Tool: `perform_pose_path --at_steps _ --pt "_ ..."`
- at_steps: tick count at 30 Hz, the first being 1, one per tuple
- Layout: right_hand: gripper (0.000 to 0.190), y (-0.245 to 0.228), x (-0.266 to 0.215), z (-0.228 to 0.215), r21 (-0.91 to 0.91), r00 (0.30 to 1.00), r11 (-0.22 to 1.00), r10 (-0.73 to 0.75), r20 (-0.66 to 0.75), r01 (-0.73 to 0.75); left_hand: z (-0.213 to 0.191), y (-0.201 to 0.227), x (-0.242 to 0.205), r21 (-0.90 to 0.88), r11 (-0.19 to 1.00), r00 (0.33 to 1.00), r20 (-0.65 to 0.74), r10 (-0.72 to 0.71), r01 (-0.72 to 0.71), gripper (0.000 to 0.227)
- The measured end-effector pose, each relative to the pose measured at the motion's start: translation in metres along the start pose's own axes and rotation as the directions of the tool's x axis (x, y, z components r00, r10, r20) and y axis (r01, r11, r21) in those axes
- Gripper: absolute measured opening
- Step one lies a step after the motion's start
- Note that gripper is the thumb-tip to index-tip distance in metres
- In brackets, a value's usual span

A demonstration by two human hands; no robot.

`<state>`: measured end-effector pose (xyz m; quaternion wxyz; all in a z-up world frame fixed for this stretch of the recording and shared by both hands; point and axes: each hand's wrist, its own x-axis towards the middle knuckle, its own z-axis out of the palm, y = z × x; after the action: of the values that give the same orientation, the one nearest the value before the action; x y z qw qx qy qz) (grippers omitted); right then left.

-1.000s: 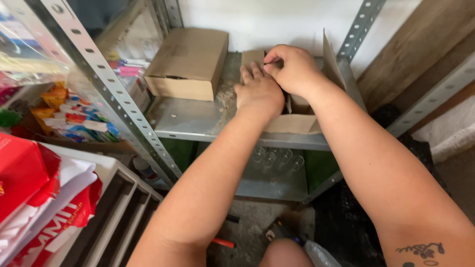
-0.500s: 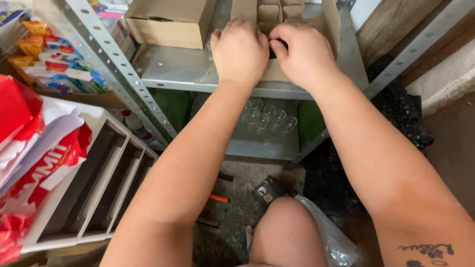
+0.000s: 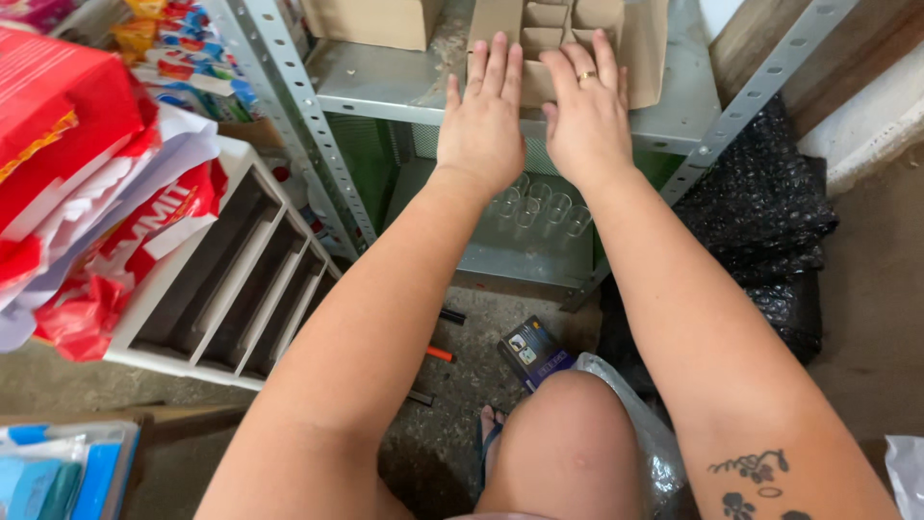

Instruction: The person places clear glasses into a cardboard box with dividers on a metal shelf. They pick up glasses from the shelf below, insert them into the compartments, and then close the box flaps.

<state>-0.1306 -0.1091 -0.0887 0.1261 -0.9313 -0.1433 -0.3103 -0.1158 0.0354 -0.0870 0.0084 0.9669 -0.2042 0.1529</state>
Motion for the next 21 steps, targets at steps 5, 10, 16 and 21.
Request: perform_pose_path --at_steps 5,10,16,21 --pt "0.056 -0.002 -0.002 0.0 0.001 1.0 1.0 -0.009 -0.013 0.009 -0.004 0.005 -0.002 -0.005 1.0 0.999 0.043 -0.015 0.015 0.093" --pt "0.057 -0.001 0.002 0.001 -0.022 0.995 0.997 -0.072 -0.07 0.07 -0.003 0.006 -0.001 0.026 0.999 0.999 0.039 -0.022 0.021 0.098" --pt "0.053 0.005 0.0 0.013 0.0 0.993 0.997 -0.082 -0.085 0.082 0.009 -0.002 -0.006 0.124 0.992 0.998 0.066 0.021 -0.029 0.115" --pt "0.048 0.006 -0.001 0.016 -0.001 0.997 1.0 -0.023 -0.076 0.023 0.03 -0.004 -0.003 0.234 0.972 0.997 -0.076 0.015 0.003 0.121"
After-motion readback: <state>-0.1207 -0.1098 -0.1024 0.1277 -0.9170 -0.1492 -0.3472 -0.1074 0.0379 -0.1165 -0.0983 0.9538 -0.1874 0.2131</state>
